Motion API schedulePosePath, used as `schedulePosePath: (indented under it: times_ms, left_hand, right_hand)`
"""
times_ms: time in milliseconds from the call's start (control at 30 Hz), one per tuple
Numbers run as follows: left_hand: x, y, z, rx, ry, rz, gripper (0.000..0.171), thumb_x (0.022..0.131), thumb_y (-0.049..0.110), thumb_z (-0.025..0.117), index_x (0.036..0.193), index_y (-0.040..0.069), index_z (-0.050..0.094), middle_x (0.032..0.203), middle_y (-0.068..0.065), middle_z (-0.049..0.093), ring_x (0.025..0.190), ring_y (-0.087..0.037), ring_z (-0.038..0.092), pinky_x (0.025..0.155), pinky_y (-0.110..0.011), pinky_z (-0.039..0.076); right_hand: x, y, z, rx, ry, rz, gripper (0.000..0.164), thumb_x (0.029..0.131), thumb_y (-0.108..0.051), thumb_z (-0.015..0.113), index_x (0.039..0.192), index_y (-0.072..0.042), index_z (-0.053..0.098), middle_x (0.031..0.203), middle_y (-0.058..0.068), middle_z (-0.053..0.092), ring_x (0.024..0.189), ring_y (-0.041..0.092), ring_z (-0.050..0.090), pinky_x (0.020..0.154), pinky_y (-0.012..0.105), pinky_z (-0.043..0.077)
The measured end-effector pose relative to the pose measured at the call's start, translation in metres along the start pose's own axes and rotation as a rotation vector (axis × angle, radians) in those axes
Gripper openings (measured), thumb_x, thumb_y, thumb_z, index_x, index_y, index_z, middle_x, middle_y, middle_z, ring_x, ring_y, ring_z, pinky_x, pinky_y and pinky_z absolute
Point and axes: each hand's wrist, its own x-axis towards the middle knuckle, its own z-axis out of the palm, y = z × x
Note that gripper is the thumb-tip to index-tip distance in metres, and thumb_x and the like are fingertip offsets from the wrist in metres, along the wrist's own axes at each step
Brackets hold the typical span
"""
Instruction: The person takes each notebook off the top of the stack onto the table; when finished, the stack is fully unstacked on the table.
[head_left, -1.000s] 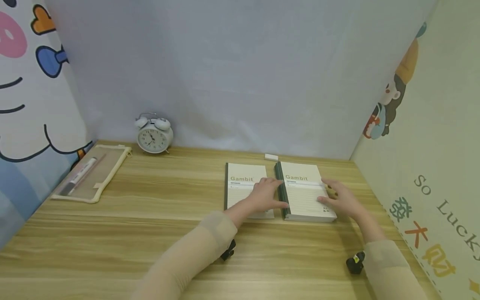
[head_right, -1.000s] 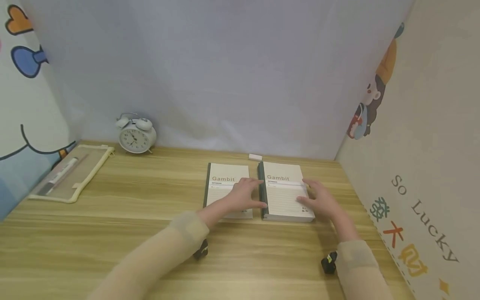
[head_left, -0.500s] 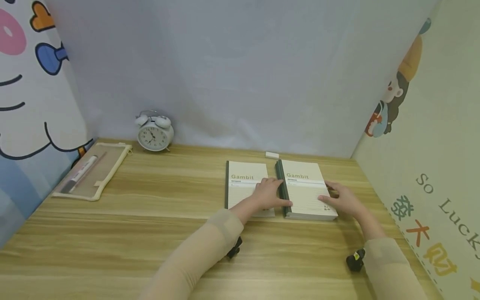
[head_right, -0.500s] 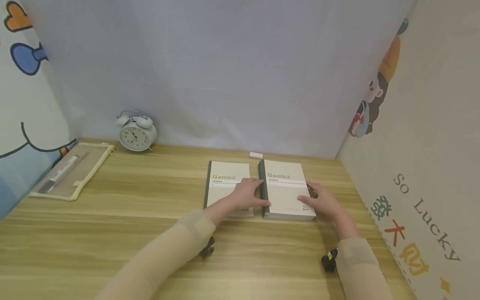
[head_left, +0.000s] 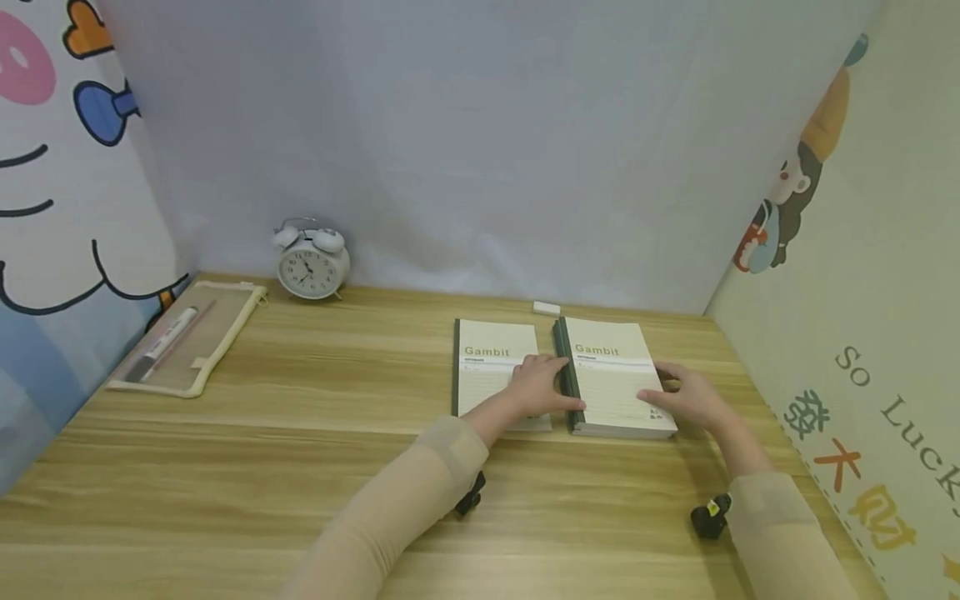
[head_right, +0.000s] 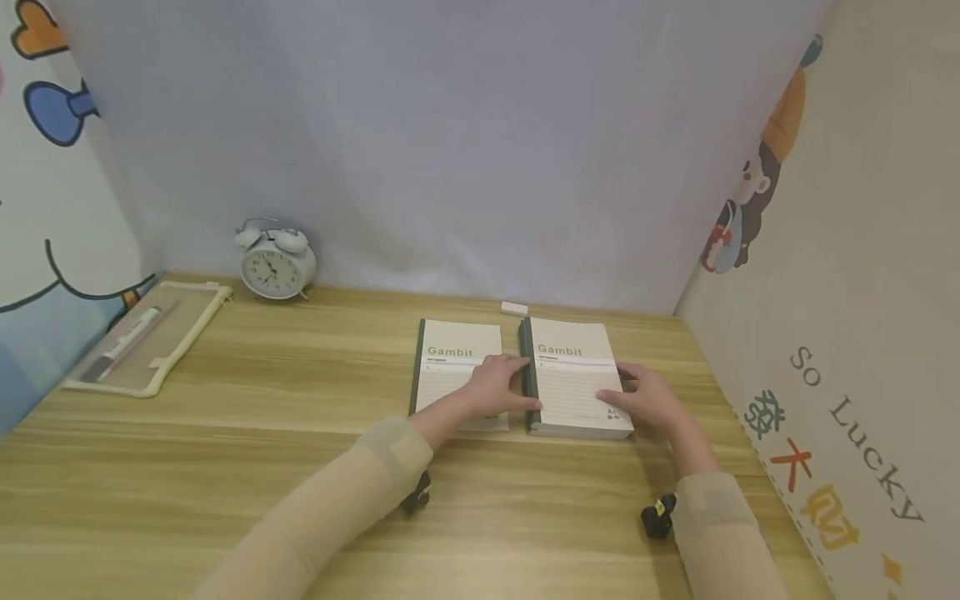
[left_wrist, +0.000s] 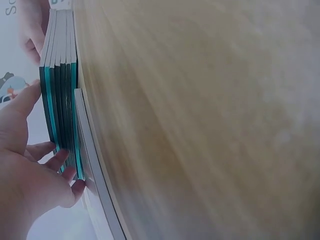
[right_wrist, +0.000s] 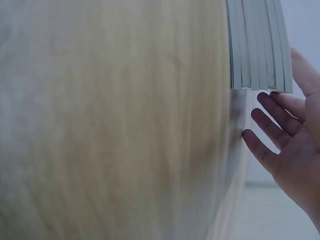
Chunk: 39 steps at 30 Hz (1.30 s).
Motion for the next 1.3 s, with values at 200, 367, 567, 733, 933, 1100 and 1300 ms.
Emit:
schedulePosePath:
  times_ms: [200, 367, 567, 733, 933, 1100, 1300]
  left_hand:
    - [0.0, -0.002, 0.0, -0.094, 0.004, 0.0, 0.081, 0.082, 0.049, 0.069, 0.147, 0.015, 0.035, 0.151, -0.009, 0.031, 0.139, -0.031, 0.024, 0.113, -0.049, 0.021]
    - [0.001, -0.002, -0.001, -0.198, 0.001, -0.002, 0.081, 0.082, 0.044, 0.071, 0.147, 0.015, 0.033, 0.152, -0.009, 0.027, 0.14, -0.033, 0.021, 0.112, -0.052, 0.022]
    - [0.003, -0.002, -0.002, -0.314, -0.013, -0.02, 0.08, 0.082, 0.038, 0.073, 0.147, 0.015, 0.033, 0.15, -0.01, 0.031, 0.139, -0.033, 0.023, 0.11, -0.049, 0.029]
    - [0.004, -0.004, -0.001, -0.465, -0.01, -0.025, 0.076, 0.084, 0.027, 0.073, 0.147, 0.011, 0.034, 0.133, -0.004, 0.05, 0.134, -0.027, 0.035, 0.108, -0.039, 0.035]
    - [0.002, -0.006, 0.0, -0.531, 0.05, -0.018, 0.075, 0.084, 0.021, 0.073, 0.146, 0.009, 0.033, 0.122, -0.001, 0.055, 0.129, -0.024, 0.042, 0.107, -0.039, 0.036]
    - [-0.001, -0.007, -0.004, -0.436, 0.084, -0.034, 0.077, 0.083, 0.023, 0.073, 0.148, 0.015, 0.031, 0.121, 0.003, 0.054, 0.128, -0.026, 0.039, 0.109, -0.052, 0.026]
    - [-0.007, -0.009, -0.021, -0.323, 0.118, -0.008, 0.074, 0.082, 0.023, 0.073, 0.146, 0.016, 0.035, 0.119, 0.0, 0.056, 0.121, -0.026, 0.041, 0.107, -0.053, 0.028]
  right_hand:
    - [-0.003, -0.004, -0.002, 0.005, 0.033, 0.003, 0.084, 0.087, -0.044, 0.064, 0.142, 0.01, 0.029, 0.136, 0.034, 0.041, 0.12, 0.05, 0.046, 0.094, 0.053, 0.045]
    - [-0.008, -0.01, -0.005, -0.004, 0.069, -0.027, 0.078, 0.09, -0.039, 0.063, 0.141, 0.01, 0.03, 0.133, 0.033, 0.044, 0.117, 0.05, 0.047, 0.092, 0.055, 0.045]
    - [-0.008, -0.014, -0.008, -0.041, 0.114, -0.061, 0.072, 0.09, -0.037, 0.063, 0.14, 0.006, 0.036, 0.118, 0.023, 0.056, 0.107, 0.037, 0.052, 0.083, 0.045, 0.048]
    - [-0.006, -0.019, -0.008, -0.075, 0.133, -0.056, 0.07, 0.089, -0.035, 0.064, 0.139, 0.007, 0.039, 0.1, 0.017, 0.063, 0.089, 0.024, 0.055, 0.069, 0.029, 0.044]
    - [-0.003, -0.024, -0.007, -0.036, 0.156, -0.087, 0.065, 0.089, -0.029, 0.066, 0.138, 0.007, 0.041, 0.085, 0.012, 0.062, 0.073, 0.017, 0.051, 0.057, 0.023, 0.042]
    - [-0.001, -0.033, -0.008, -0.002, 0.183, -0.103, 0.066, 0.09, -0.031, 0.065, 0.141, 0.001, 0.039, 0.085, 0.011, 0.06, 0.073, 0.017, 0.049, 0.056, 0.024, 0.04]
    - [0.003, -0.051, -0.012, 0.021, 0.211, -0.114, 0.07, 0.09, -0.038, 0.063, 0.147, -0.01, 0.033, 0.096, 0.012, 0.062, 0.08, 0.018, 0.051, 0.062, 0.025, 0.041]
